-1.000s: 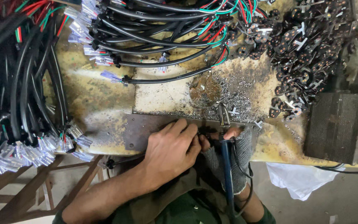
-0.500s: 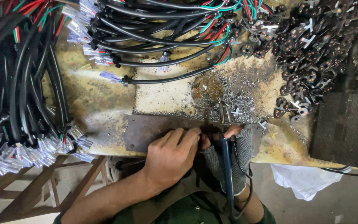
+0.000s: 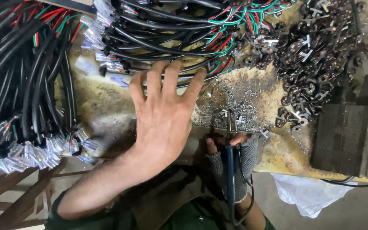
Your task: The person solders electrical wires at a workbench, holding a soldering iron in one gloved hand and positioning wire ends and terminals with the other hand. They repeatedly solder connections on small components and set finished pieces aside among piles of similar parts.
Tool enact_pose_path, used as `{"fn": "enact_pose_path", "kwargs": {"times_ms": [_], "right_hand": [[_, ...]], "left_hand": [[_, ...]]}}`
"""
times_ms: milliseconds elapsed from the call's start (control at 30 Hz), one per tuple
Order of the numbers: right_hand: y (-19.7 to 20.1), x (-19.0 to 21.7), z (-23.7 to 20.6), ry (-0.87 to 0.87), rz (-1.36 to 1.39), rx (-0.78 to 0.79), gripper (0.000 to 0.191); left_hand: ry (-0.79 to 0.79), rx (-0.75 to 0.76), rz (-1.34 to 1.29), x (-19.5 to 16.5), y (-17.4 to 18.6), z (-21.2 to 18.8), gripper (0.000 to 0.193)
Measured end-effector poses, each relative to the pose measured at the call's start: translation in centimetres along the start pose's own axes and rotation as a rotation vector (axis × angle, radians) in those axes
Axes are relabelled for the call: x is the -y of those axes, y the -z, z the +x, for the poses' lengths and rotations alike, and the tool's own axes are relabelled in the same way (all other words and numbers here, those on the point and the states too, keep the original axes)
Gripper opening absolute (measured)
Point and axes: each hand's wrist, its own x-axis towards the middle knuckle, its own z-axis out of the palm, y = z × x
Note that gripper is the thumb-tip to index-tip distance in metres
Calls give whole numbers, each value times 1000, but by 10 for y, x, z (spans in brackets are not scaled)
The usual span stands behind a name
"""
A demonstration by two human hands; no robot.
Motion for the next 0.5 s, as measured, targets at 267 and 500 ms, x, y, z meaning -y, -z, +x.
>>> {"fn": "enact_pose_path", "kwargs": {"times_ms": [267, 500], "right_hand": [[-7, -25, -6, -24, -4, 35, 45], [-7, -33, -16, 37, -144, 56, 42]], "left_hand": [[399, 144, 492, 77, 4, -57, 35], [514, 324, 579, 96, 2, -73, 29]]}}
